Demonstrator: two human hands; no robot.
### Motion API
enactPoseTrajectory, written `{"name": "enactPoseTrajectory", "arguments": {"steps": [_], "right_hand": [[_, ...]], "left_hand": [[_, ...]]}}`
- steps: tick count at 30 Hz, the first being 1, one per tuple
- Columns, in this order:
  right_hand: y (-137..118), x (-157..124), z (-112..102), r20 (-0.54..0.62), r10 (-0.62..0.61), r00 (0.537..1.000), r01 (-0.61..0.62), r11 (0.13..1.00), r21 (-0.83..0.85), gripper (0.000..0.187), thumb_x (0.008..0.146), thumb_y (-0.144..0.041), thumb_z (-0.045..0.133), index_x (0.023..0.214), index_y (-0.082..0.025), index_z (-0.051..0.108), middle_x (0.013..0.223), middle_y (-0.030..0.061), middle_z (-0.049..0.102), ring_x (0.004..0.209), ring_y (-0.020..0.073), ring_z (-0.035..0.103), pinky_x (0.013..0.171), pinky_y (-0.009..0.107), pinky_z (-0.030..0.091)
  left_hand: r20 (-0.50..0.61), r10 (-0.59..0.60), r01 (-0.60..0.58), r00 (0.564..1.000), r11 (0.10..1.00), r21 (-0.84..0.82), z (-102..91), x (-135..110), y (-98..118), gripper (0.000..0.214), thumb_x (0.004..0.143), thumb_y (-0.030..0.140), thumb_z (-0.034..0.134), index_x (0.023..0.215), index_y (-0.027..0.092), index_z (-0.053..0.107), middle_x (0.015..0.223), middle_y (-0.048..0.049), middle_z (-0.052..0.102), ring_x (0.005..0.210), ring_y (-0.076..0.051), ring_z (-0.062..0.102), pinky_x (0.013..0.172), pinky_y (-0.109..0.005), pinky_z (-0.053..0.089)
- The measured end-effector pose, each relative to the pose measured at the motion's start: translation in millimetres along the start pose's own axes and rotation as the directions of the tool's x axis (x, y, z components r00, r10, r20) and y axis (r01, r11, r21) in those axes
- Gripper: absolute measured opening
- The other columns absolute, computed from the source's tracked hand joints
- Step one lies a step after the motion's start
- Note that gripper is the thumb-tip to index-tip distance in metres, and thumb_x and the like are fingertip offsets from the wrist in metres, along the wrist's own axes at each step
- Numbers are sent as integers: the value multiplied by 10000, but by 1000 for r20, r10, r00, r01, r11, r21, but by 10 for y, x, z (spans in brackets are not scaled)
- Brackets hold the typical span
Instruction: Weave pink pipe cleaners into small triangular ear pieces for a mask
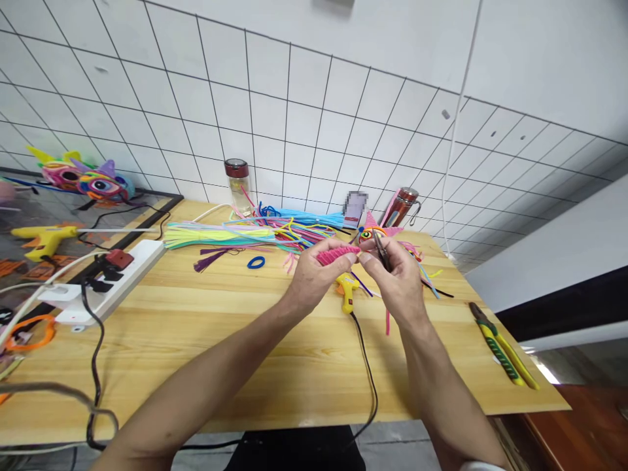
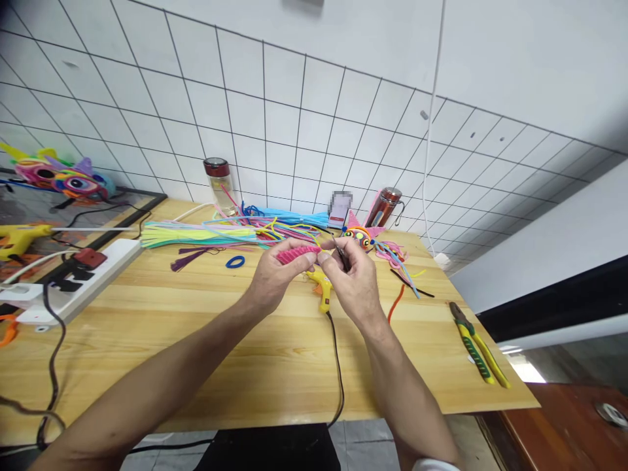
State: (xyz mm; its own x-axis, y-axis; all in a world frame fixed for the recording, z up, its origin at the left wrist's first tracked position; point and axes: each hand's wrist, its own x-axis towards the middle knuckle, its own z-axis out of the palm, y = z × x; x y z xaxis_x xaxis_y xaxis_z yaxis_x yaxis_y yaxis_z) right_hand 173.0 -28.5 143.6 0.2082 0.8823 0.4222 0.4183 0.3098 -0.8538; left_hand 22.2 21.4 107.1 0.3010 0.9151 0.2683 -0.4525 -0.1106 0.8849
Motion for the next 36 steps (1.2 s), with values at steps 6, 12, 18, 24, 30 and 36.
{"name": "enactPoseTrajectory", "arguments": {"steps": [6,12,18,24,30,36], "right_hand": [[-8,22,22,26,5,1000,-4,1000,-18,159,851,-374,697,837,-222,653,678,-51,472,621,125,386,574,273,331],[7,26,8,18,-30,999,31,998,-55,171,860,-375,694,797,-228,637,653,-58,451,603,124,377,572,279,325],[13,-55,-168,73,-101,992,108,990,-89,252,993,-449,609,979,-234,739,922,33,718,878,214,631,762,330,490],[6,-143,-455,210,4,978,32,985,-168,316,1004,-523,656,954,-240,789,815,28,666,813,212,593,690,311,444],[-70,-146,-615,419,151,895,-140,988,-58,492,968,-674,663,962,-207,819,690,-8,526,630,143,427,577,284,348],[-39,-128,-631,543,290,788,-385,921,67,528,920,-691,711,894,-167,773,623,-71,324,550,96,211,502,279,159]], "left_hand": [[52,-40,42,998,998,-51,20,-5,3,313,788,407,887,931,177,728,751,4,711,693,-133,654,726,-267,534],[38,-52,54,998,997,-62,16,6,-10,307,750,431,910,870,174,795,753,-15,720,705,-131,623,726,-269,522],[35,-75,78,997,993,-89,7,27,-6,265,727,418,904,767,178,800,672,-4,665,665,-118,558,686,-259,476],[90,-67,71,994,997,-44,13,11,-18,274,737,413,882,667,184,748,714,-23,699,725,-141,602,728,-270,501],[103,-49,47,993,999,20,5,-8,2,241,732,404,892,756,188,787,710,-15,702,707,-153,614,751,-295,522],[133,-31,18,991,995,96,13,-37,35,195,771,358,883,831,188,808,800,-30,758,753,-170,663,765,-299,541]]}}
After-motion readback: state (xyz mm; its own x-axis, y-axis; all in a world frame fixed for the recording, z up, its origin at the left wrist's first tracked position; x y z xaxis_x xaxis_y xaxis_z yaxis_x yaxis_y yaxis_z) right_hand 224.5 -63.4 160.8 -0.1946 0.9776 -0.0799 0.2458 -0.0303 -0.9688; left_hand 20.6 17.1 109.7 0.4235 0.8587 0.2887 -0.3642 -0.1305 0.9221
